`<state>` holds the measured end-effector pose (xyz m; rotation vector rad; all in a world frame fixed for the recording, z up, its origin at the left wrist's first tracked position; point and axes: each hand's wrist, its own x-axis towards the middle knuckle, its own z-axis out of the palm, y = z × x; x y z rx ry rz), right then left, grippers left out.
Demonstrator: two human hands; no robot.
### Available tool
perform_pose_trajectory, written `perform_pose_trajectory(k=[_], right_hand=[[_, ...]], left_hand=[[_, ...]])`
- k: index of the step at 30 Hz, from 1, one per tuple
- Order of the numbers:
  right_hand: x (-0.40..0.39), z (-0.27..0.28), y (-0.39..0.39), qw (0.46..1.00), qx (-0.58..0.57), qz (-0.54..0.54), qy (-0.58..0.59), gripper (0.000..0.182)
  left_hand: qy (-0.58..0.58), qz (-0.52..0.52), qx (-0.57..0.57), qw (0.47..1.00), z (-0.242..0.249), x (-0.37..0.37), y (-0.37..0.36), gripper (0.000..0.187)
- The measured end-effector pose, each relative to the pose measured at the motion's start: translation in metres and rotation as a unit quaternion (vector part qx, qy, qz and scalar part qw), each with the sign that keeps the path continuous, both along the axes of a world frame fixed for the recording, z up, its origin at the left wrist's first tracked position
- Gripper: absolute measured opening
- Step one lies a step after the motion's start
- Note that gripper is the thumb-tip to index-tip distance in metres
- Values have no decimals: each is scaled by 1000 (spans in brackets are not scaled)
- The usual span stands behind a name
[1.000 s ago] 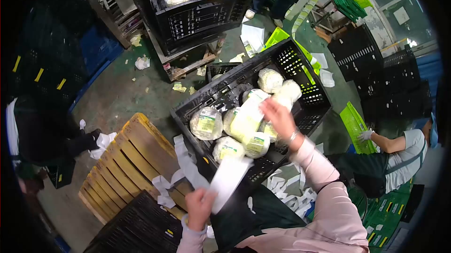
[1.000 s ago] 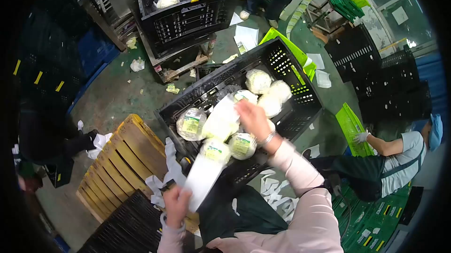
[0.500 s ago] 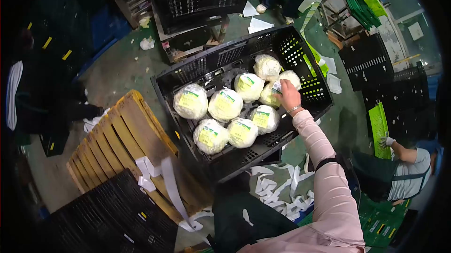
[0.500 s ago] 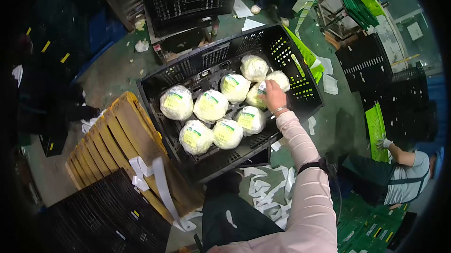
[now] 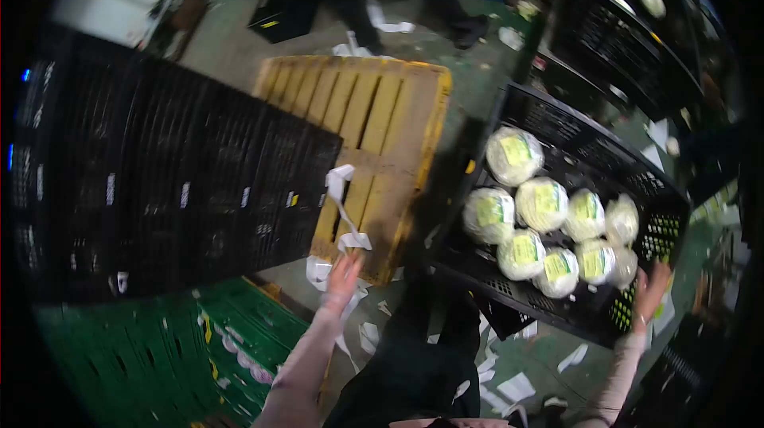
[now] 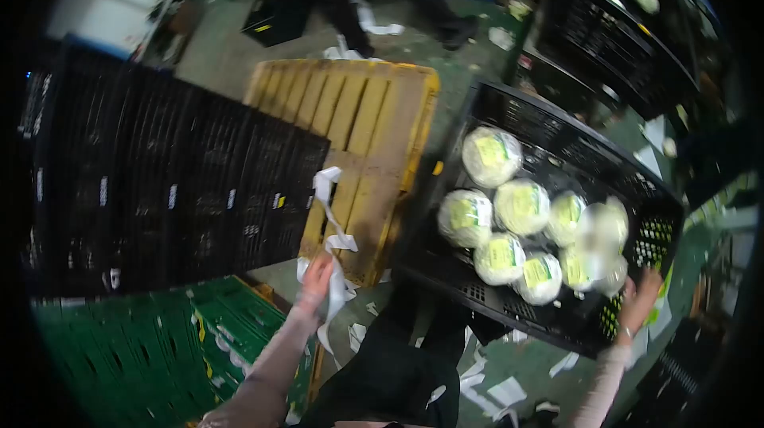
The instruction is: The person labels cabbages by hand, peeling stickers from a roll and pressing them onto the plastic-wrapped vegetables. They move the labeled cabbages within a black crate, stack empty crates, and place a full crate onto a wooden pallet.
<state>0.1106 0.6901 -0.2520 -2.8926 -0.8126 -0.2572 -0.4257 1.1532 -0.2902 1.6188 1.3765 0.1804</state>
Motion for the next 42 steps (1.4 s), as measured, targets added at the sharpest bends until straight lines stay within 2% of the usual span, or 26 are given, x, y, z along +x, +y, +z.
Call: perform_pose_trajectory(k=[2,3,4,5,6,7,8,9,11,13,15,16,18,19,21,22,24,26,28,29,31,32,33,35,38,42], right_hand=[[14,31,-40,992,-34,-72,-100,56],[41,-5,-98,987,-49,-120,-94,56],[65,-38,-148,966,130,-197,102,54],[82,-62,-168,872,289,-260,298,53],[81,-68,-153,888,241,-240,309,50],[78,-70,-148,904,185,-222,316,48],[93,-106,-173,923,247,-192,224,38],[92,-100,-166,927,238,-184,222,38],[81,-70,-143,866,331,-236,291,42],[60,-22,-102,832,315,-249,384,30],[112,-98,-195,794,372,-299,376,17],[79,-62,-187,814,351,-296,356,17],[29,5,-140,842,331,-276,326,17],[16,30,-122,852,325,-261,316,17],[-4,73,-80,868,328,-217,303,16],[-12,93,-52,874,330,-189,302,16],[-29,116,8,879,339,-124,310,16],[-57,131,84,868,347,-64,349,14],[-104,146,176,866,325,-31,378,12],[-133,150,227,873,304,-21,380,11],[-179,145,310,831,292,33,473,11],[-189,125,337,838,249,73,479,14],[-202,114,369,832,184,109,512,18],[-248,97,439,784,182,161,570,27],[-296,61,522,759,105,288,574,27],[-339,13,586,724,35,267,635,28]], left_hand=[[-60,-129,260,955,36,160,43,42],[-74,-190,255,945,15,217,65,46],[-282,-178,2,943,25,277,63,49],[-358,-153,-133,911,18,317,57,55],[-248,-257,75,931,15,342,57,59],[-181,-231,202,934,9,358,49,51],[-142,-181,171,958,11,368,43,49],[-76,-186,100,974,16,372,43,43],[-32,-203,45,978,15,373,46,38],[-59,-191,82,976,19,355,32,36],[-83,-171,157,969,7,316,24,32],[-119,-172,127,970,28,290,23,32],[-163,-126,140,968,62,235,14,34],[-240,-84,216,943,58,209,10,35],[-245,-1,80,966,84,146,3,32],[-192,8,137,972,69,111,-1,33],[-249,116,-5,961,92,35,-6,41],[-272,251,3,929,105,-34,-22,28],[-242,411,-84,875,132,-99,-40,24],[-263,429,-50,863,135,-131,-49,23],[-184,462,-24,867,163,-179,-58,20],[-167,520,4,838,169,-196,-65,17],[-151,509,24,847,158,-231,-79,18],[-129,570,65,809,170,-255,-90,15],[-43,614,88,783,145,-304,-116,14],[-34,667,107,736,97,-320,-125,14]])
